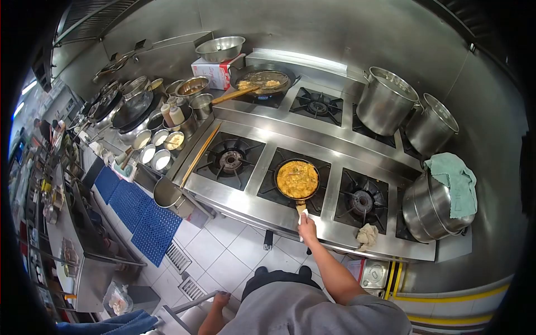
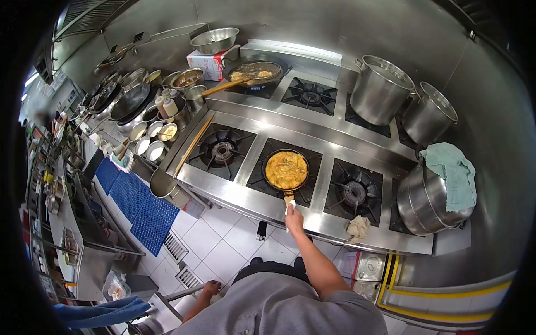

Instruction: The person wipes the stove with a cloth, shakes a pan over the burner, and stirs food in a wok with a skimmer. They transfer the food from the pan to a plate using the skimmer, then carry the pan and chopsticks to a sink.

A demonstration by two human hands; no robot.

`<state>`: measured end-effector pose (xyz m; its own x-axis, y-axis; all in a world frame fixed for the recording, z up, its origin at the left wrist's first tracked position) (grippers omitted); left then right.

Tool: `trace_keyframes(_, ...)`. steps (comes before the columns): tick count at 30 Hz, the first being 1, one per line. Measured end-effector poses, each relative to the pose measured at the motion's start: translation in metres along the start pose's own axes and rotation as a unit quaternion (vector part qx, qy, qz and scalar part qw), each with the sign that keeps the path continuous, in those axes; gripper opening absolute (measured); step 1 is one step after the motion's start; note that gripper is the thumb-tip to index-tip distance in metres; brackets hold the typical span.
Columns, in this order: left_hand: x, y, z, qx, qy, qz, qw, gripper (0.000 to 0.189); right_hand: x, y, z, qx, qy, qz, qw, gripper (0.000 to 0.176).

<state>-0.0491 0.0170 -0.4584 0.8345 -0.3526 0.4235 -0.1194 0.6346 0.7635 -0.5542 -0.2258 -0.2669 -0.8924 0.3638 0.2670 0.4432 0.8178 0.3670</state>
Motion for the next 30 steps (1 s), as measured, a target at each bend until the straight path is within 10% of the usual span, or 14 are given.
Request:
trace_keyframes(6, 0.004, -0.003, 0.015, -0.012, 0.022, 0.024, 0.999, 0.035, -0.044, 0.048, 0.010, -0.153, -0.171, -0.201, 0.952, 0.035)
trace_keyframes(10, -0.005, -0.031, -0.006, -0.045, -0.027, -0.011, 0.999, 0.034, -0.039, 0.032, 0.013, -0.053, -0.097, -0.125, 0.986, 0.032)
trace_keyframes(13, 0.002, -0.033, -0.008, -0.062, -0.053, -0.011, 0.997, 0.034, -0.069, 0.074, 0.003, -0.167, -0.196, -0.182, 0.949, 0.034)
trace_keyframes(30, -0.019, 0.016, -0.031, 0.028, -0.001, -0.023, 0.999, 0.031, 0.066, 0.053, -0.065, 0.022, 0.237, 0.030, 0.971, 0.050)
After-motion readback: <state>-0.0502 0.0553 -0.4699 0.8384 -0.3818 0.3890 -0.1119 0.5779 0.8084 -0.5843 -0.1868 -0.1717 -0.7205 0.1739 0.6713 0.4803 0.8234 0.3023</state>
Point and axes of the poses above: each hand's wrist, its own y-axis away from the middle knuckle, its own x-axis out of the back of the hand, z = x × y, the point moved 10 cm from there along -y, towards the middle knuckle, and after that the axes turned 1 degree about y, right-handed, at the moved point
